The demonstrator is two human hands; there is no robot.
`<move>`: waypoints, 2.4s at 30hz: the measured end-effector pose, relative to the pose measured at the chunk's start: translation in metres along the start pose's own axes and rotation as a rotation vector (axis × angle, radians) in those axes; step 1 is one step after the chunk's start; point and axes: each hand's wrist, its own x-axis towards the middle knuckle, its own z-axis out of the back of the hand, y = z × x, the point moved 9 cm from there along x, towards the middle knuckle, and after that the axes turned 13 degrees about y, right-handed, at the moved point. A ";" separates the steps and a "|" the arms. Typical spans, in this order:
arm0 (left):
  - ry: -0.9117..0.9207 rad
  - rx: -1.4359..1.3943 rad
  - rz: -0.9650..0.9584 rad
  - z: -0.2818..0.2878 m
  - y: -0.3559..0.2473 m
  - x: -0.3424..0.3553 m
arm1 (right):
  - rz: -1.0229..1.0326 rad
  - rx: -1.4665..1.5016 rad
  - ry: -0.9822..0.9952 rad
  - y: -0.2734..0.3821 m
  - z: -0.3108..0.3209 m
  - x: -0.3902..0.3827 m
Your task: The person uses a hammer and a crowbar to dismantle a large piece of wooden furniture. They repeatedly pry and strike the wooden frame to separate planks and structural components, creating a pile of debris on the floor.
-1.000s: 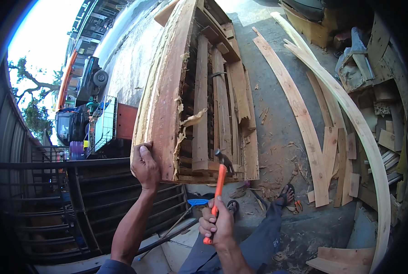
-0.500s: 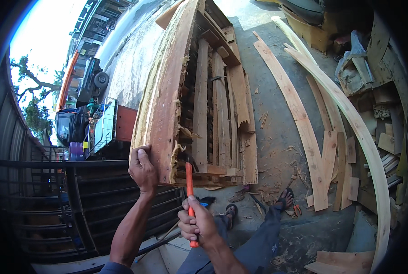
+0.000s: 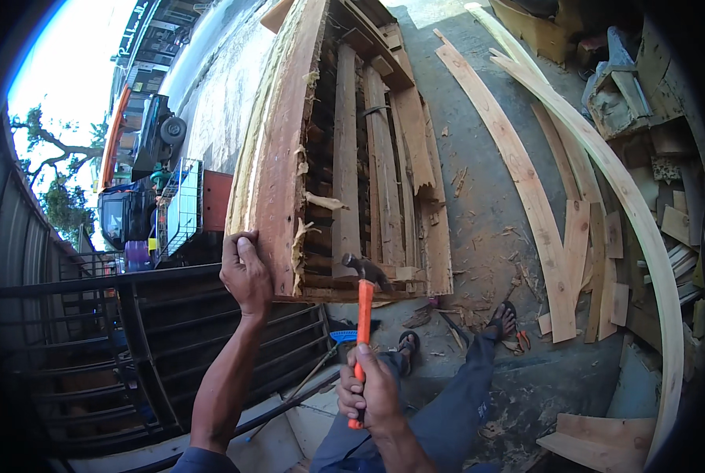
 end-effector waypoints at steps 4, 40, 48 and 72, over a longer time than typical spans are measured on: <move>-0.008 0.056 -0.033 0.003 0.000 -0.002 | 0.570 0.479 -0.457 0.018 0.092 -0.013; -0.007 -0.016 -0.067 -0.005 0.001 -0.005 | -0.048 -0.026 0.340 -0.027 -0.058 0.009; -0.042 0.007 -0.091 0.000 -0.001 -0.001 | 0.248 0.408 -0.209 -0.043 0.012 0.007; 0.019 0.032 -0.021 -0.002 -0.003 0.003 | 0.014 0.512 0.250 -0.076 -0.022 0.040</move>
